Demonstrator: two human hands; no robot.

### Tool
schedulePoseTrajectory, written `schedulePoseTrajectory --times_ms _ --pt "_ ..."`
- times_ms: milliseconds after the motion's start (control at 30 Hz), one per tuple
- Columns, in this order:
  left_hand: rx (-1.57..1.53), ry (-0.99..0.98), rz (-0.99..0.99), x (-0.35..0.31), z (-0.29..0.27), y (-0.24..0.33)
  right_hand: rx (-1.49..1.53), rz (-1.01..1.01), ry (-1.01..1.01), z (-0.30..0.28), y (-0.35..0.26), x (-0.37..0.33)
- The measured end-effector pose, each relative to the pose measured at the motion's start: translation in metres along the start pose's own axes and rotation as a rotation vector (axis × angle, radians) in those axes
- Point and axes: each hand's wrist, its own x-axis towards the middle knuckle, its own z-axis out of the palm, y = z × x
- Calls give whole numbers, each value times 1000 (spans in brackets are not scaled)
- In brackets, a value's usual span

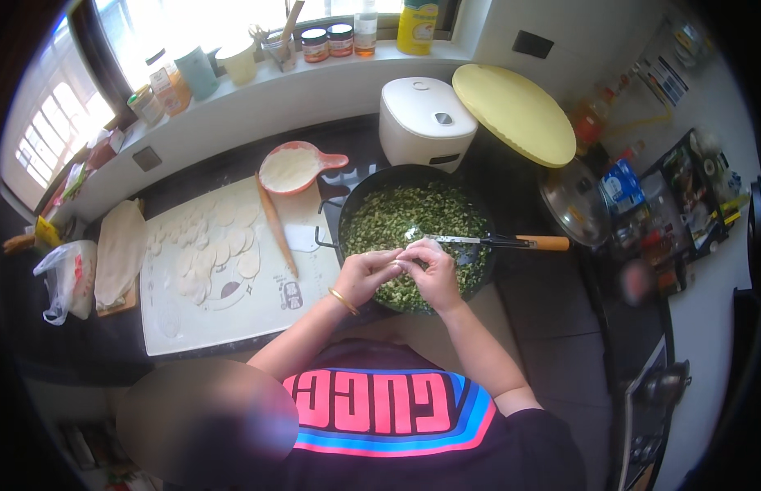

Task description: The person rolls out small dough circles using a rolling pin on a cutting board. They then pick up a dough circle, place a green vegetable filling in the center using chopsticks, and fold the dough to seal the dumpling. This process is repeated multiple times, with finished dumplings placed on the board.

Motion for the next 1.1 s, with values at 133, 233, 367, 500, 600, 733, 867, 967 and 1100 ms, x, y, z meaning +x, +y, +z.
schedulePoseTrajectory --times_ms 133,233,367,500,600,733,867,967,1100 --pt "-210 73 -41 2 10 -3 -54 -17 91 7 9 -3" --pt "-360 105 -124 2 10 -8 -20 -39 111 13 16 -6" --pt "-528 30 -152 2 -1 -5 269 134 218 3 13 -3" --pt "-483 -35 -104 2 -9 -4 161 243 -17 -7 10 -12" --pt "-497 -34 -76 2 -10 -3 225 256 -28 -3 11 -14" --pt "-430 -41 -56 2 -12 4 250 224 29 0 10 -15" --pt "-409 -32 -42 2 -10 12 117 147 88 3 3 -15" --pt "-406 -42 -20 1 -10 14 53 38 124 4 -1 -16" --pt "-365 -38 -24 0 -13 19 126 -89 162 4 -4 -15"
